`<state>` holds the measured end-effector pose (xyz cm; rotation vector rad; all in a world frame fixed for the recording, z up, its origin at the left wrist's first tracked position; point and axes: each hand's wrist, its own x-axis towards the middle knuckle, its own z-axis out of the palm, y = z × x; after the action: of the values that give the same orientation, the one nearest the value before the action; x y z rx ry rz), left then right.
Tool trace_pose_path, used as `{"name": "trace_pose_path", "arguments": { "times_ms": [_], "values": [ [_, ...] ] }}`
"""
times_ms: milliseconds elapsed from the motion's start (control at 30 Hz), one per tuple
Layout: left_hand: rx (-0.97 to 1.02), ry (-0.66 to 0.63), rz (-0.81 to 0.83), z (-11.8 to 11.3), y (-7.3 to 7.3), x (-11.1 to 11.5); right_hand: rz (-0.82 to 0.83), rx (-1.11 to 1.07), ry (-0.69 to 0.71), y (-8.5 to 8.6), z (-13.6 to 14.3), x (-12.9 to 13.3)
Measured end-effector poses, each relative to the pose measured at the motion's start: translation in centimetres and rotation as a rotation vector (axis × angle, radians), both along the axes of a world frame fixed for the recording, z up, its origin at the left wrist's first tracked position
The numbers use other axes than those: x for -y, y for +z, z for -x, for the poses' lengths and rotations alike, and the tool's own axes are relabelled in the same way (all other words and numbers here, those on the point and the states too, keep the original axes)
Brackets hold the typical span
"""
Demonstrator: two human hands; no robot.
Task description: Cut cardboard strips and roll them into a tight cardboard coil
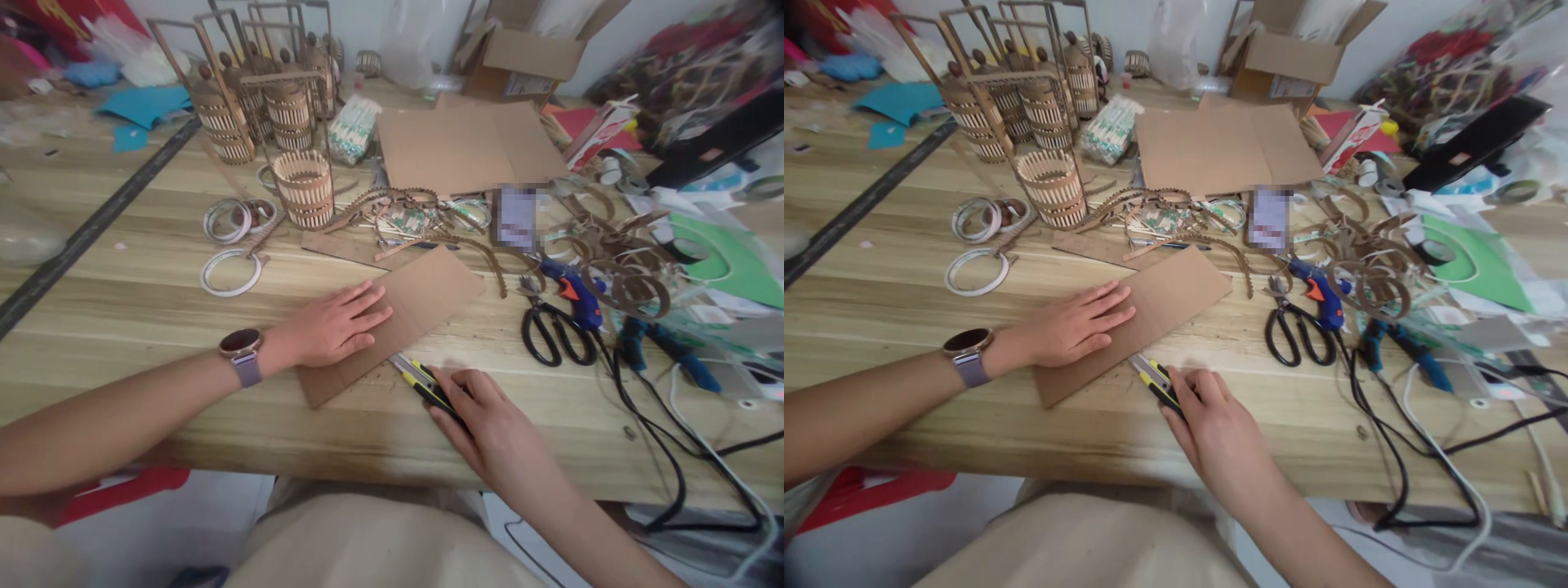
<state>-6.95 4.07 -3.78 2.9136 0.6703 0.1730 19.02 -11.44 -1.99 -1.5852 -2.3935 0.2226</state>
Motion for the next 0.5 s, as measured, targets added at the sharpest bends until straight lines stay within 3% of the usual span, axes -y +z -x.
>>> {"name": "trace_pose_path", "arguments": {
  "times_ms": [500],
  "values": [
    [-0.013, 0.042, 0.035, -0.2, 0.4, 0.2, 0.016, 0.039, 0.079, 0.5, 1.1, 0.3]
  ]
}}
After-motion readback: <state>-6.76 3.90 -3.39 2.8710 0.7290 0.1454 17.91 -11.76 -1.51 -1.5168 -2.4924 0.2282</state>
